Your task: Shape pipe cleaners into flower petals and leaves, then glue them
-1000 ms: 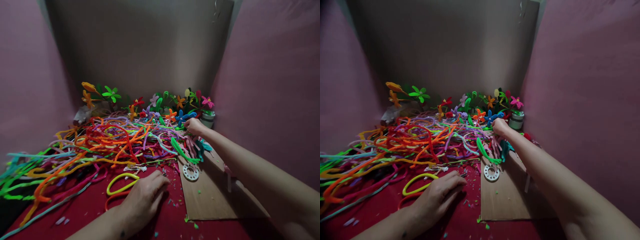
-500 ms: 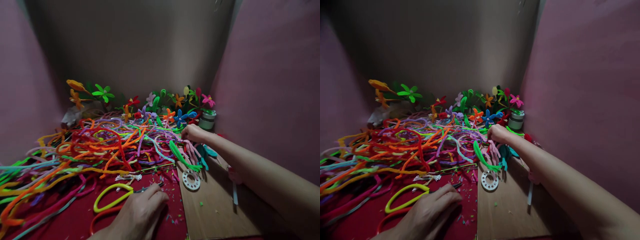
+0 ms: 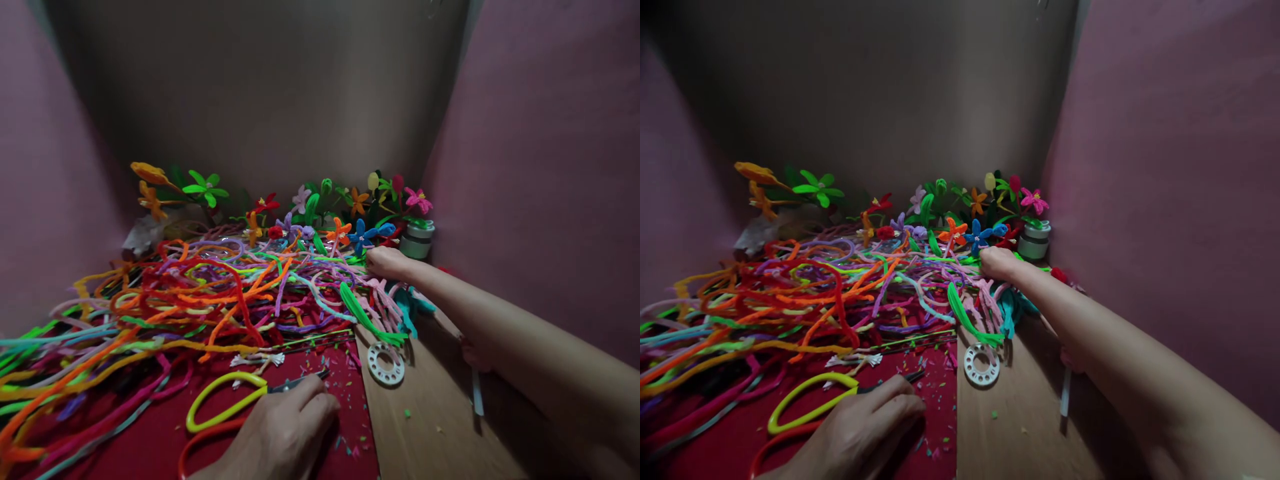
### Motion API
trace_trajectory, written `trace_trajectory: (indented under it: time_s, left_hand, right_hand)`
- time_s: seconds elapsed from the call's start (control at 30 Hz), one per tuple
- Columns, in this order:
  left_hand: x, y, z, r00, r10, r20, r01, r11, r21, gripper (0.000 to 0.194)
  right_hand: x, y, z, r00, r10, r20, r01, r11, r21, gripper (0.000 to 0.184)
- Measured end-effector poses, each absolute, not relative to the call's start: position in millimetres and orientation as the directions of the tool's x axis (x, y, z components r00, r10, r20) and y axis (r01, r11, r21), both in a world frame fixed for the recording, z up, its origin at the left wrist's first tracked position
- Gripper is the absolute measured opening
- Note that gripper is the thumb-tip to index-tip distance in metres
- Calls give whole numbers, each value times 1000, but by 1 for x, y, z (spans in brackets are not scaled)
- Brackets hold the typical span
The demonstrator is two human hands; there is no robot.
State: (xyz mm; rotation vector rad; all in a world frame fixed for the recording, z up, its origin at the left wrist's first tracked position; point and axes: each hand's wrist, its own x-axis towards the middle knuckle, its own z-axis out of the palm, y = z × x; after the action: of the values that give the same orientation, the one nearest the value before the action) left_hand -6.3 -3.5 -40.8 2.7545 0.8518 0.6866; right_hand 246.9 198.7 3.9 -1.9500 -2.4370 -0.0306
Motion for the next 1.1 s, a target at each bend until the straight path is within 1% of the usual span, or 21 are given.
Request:
trace_trajectory:
  time_s: [0.1,0.2,0.33,0.43,0.6,0.73,0.83,0.9,1.0,1.1]
  left_hand:
    - [-5,-4,-37,728,581,364,501,-814,295,20]
    - [-5,-4,-35,734,573,365,494,-819,292,20]
    - [-5,-3,-38,730,585,354,498,-810,310,20]
    - [-6,-4,-40,731,586,350,498,-808,314,20]
    - [-7,-5,-40,734,583,347,504,-811,297,19]
    - [-5,-3,-39,733,583,351,508,-812,287,19]
    - [-5,-2,-40,737,579,349,502,-814,290,20]
    - [-4,-2,-40,735,581,349,503,-813,294,20]
    - [-5,-3,-40,734,582,350,503,-812,296,20]
    - [-5,-3,-40,738,587,334,510,-808,294,20]
  right_hand:
    - [249,199,6,-228,969,100,973,230,-9,25]
    - [253,199,11,-243,957,156,966,254,-53,23]
    - [256,199,17,-257,953,163,953,278,-122,24]
    - [254,198,17,-255,957,137,952,273,-136,24]
    - [251,201,12,-224,972,75,966,232,-118,28]
    - [254,205,11,-221,975,-2,967,219,-127,22]
    - [255,205,10,-247,966,-70,961,235,-144,18]
    - [253,204,8,-265,960,-90,956,249,-157,13]
    - [250,202,8,-259,965,-43,952,248,-179,8]
    - [250,202,10,-208,975,80,944,221,-243,12]
